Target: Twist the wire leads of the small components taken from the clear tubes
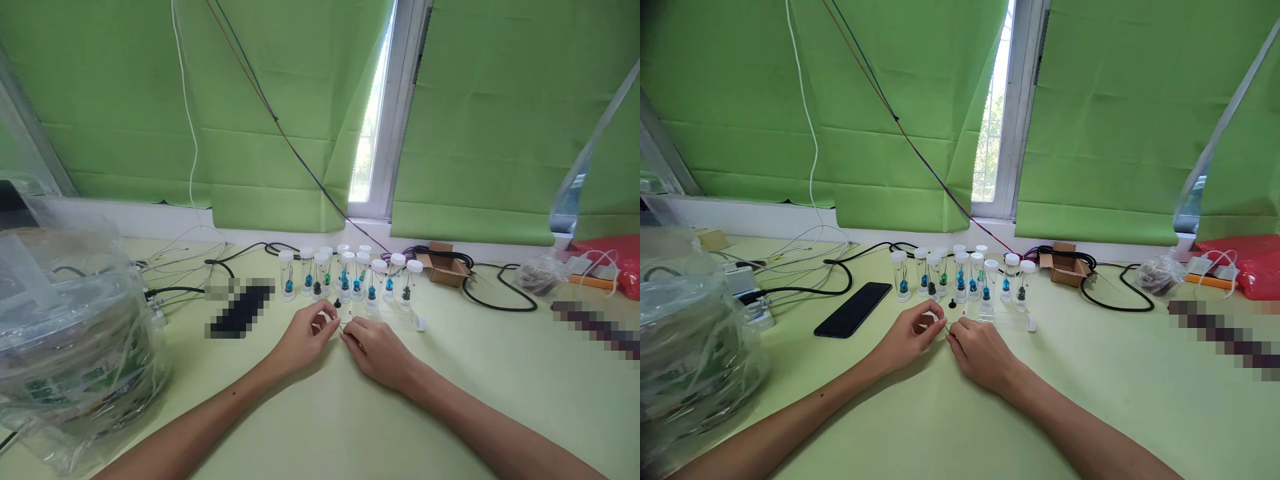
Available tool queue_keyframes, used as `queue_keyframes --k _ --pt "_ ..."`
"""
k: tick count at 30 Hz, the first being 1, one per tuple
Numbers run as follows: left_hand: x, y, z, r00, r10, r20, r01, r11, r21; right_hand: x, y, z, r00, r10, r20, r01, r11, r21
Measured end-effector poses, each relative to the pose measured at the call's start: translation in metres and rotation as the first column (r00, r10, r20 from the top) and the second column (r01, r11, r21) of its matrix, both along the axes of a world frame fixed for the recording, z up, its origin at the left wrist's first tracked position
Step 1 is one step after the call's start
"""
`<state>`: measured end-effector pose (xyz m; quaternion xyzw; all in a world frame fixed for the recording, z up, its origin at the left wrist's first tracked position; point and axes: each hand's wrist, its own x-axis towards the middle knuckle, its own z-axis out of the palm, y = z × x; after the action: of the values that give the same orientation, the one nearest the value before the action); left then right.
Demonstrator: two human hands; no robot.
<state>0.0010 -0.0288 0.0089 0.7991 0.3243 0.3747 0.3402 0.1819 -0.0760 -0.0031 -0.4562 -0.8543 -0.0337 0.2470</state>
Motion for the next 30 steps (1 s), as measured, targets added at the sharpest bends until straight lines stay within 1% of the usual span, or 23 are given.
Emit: queue_keyframes --k 2,4,6,9,12,15,20,22,23,24,25,26,28,29,30 --pt "-0.001 -0.001 0.001 0.998 0.028 -0.064 -0.020 0.991 0.131 0.000 0.000 0.000 1.000 -0.009 -0.020 0.009 1.000 0.008" --pt "-0.003 -0.002 0.002 0.992 0.029 -0.121 0.002 0.969 0.247 -0.001 0.000 0.000 0.999 -0.023 -0.034 0.024 1.000 0.012" --pt "-0.005 -0.001 0.002 0.982 0.020 -0.190 0.045 0.943 0.329 -0.001 -0.001 0.001 0.998 -0.039 -0.045 0.040 0.999 0.013" --pt "-0.008 0.000 0.002 0.952 0.024 -0.305 0.107 0.907 0.407 -0.002 -0.001 0.002 0.996 -0.056 -0.063 0.056 0.998 0.010" --pt "-0.009 -0.001 0.002 0.928 0.035 -0.372 0.139 0.892 0.431 -0.002 -0.001 0.002 0.995 -0.057 -0.084 0.057 0.998 0.004" --pt "-0.008 -0.001 0.002 0.922 0.039 -0.385 0.137 0.897 0.420 -0.002 -0.001 0.001 0.994 -0.046 -0.101 0.048 0.999 0.015" --pt "-0.006 0.003 -0.002 0.934 0.022 -0.356 0.133 0.904 0.406 0.000 0.001 0.002 0.991 -0.020 -0.133 0.026 0.999 0.042" --pt "-0.005 0.004 -0.003 0.947 0.028 -0.321 0.111 0.907 0.406 0.004 0.004 0.005 0.982 -0.039 -0.186 0.056 0.995 0.087" --pt "-0.005 0.004 -0.003 0.952 0.037 -0.303 0.093 0.910 0.404 0.007 0.006 0.007 0.969 -0.066 -0.237 0.097 0.988 0.122" --pt "-0.004 0.004 -0.002 0.957 0.048 -0.285 0.072 0.915 0.397 0.011 0.009 0.009 0.950 -0.101 -0.295 0.155 0.974 0.167" --pt "-0.004 0.004 -0.002 0.961 0.062 -0.268 0.047 0.922 0.384 0.016 0.013 0.010 0.917 -0.156 -0.368 0.248 0.944 0.217" --pt "-0.005 0.004 -0.001 0.964 0.076 -0.255 0.023 0.931 0.365 0.022 0.017 0.011 0.874 -0.215 -0.437 0.347 0.904 0.249" --pt "-0.005 0.004 0.000 0.967 0.097 -0.236 -0.015 0.945 0.326 0.032 0.026 0.010 0.785 -0.291 -0.547 0.504 0.814 0.290" --pt "-0.005 0.003 0.001 0.968 0.100 -0.228 -0.025 0.950 0.312 0.036 0.029 0.009 0.752 -0.321 -0.576 0.554 0.781 0.289" --pt "-0.005 0.003 0.001 0.970 0.100 -0.222 -0.028 0.952 0.306 0.040 0.032 0.008 0.736 -0.347 -0.582 0.580 0.766 0.277"
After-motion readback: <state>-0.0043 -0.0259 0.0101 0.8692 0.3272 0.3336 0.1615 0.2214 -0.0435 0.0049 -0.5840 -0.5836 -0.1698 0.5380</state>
